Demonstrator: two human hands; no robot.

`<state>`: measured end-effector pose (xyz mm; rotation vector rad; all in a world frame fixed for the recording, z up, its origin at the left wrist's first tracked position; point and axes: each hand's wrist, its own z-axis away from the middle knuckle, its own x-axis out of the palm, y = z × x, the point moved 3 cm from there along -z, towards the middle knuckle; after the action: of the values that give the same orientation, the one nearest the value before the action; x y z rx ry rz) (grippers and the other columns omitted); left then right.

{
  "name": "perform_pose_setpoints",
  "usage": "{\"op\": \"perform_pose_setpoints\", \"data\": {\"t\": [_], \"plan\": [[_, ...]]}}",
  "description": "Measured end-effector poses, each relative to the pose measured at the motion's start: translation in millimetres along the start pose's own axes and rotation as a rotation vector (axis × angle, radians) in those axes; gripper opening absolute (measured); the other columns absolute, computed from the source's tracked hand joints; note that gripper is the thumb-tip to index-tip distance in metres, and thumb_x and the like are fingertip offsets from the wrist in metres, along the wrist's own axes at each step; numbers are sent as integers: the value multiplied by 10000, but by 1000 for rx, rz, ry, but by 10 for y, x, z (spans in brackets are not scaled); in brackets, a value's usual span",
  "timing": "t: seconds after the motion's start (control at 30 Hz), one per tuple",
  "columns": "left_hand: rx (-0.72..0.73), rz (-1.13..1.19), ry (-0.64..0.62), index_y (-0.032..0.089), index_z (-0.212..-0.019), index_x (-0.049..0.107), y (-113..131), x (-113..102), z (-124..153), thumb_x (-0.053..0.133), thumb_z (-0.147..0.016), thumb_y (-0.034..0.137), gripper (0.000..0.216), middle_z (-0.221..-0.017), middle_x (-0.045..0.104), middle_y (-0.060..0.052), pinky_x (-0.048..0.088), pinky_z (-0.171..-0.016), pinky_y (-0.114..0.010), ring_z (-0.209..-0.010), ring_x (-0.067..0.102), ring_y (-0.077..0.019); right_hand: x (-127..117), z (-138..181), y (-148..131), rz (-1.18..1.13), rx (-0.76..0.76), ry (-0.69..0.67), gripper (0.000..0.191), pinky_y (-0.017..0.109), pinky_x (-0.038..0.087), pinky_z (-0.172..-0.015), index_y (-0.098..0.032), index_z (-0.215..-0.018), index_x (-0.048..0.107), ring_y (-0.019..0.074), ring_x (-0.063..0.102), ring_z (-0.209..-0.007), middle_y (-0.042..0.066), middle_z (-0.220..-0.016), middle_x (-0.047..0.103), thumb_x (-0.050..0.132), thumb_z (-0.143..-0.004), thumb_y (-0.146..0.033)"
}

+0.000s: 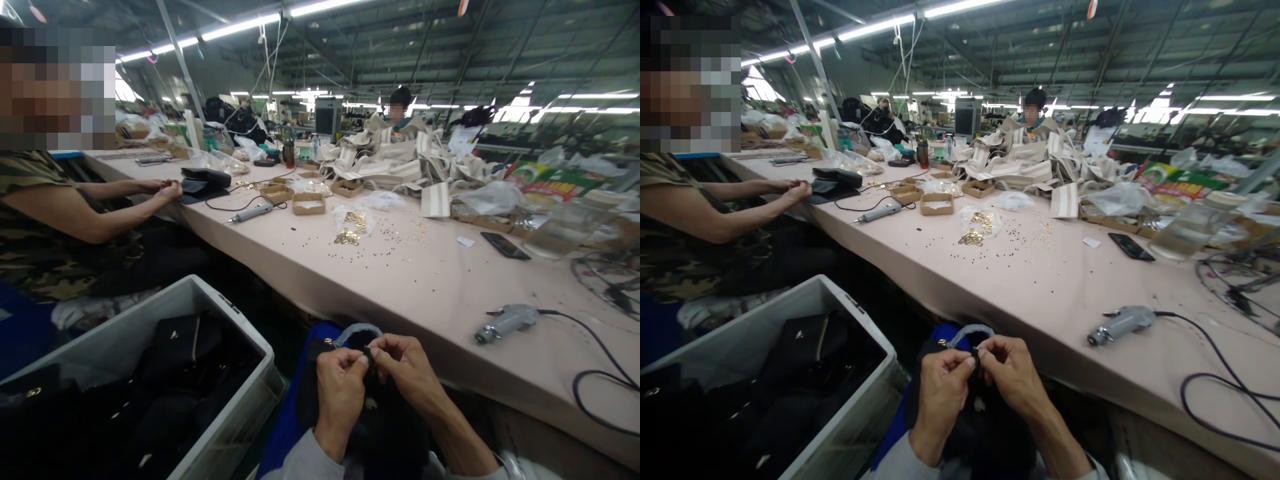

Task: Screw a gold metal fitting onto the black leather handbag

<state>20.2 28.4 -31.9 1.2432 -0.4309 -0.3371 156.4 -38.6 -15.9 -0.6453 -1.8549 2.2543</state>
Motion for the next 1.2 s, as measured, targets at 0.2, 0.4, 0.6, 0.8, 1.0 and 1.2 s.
{"op": "perform_pose_setpoints", "data": {"t": [0.2, 0.4, 0.6, 0.8, 1.0, 1.2], "plan": [[3, -26, 12, 149, -681, 748, -7, -5, 4, 660, -860, 324, 265, -470, 560, 21, 239, -397, -233, -375, 395, -72, 35, 43, -44, 51, -32, -9, 378, 235, 375, -511, -146, -913, 734, 124, 521, -535, -4, -622, 611, 653, -994, -506], [-28, -17, 30, 147, -680, 724, 8, 24, 25, 637, -842, 303, 241, -432, 531, 29, 263, -386, -228, -352, 418, -86, 4, 132, -77, 136, -216, 100, 238, 271, 536, -685, -201, -1015, 795, 193, 683, -776, 50, -892, 724, 725, -974, -424], [-9, -88, 7, 154, -662, 717, 57, 34, 72, 599, -868, 319, 289, -411, 520, 24, 289, -406, -232, -353, 413, -92, 1, 129, -77, 171, -199, 71, 238, 286, 478, -576, -196, -945, 781, 182, 624, -628, 31, -754, 682, 691, -988, -412], [32, -108, 32, 162, -654, 721, 49, 13, 82, 605, -879, 335, 307, -481, 576, 1, 358, -505, -247, -470, 500, -119, 8, 106, -59, 121, -144, 70, 254, 287, 491, -592, -185, -909, 773, 188, 633, -628, 32, -725, 693, 695, -957, -422], [63, -156, 94, 162, -562, 675, 113, 16, 91, 622, -841, 321, 326, -572, 644, -15, 381, -578, -260, -574, 537, -132, 65, 87, 12, 99, -84, 152, 226, 282, 488, -576, -183, -861, 769, 190, 630, -617, 30, -718, 703, 713, -880, -401], [62, -176, 169, 154, -536, 678, 80, 25, 86, 587, -808, 278, 313, -529, 587, -4, 356, -565, -262, -555, 499, -123, 155, 99, 15, 28, -52, 221, 218, 278, 492, -565, -174, -802, 759, 192, 645, -606, 28, -697, 694, 722, -822, -387]]}}
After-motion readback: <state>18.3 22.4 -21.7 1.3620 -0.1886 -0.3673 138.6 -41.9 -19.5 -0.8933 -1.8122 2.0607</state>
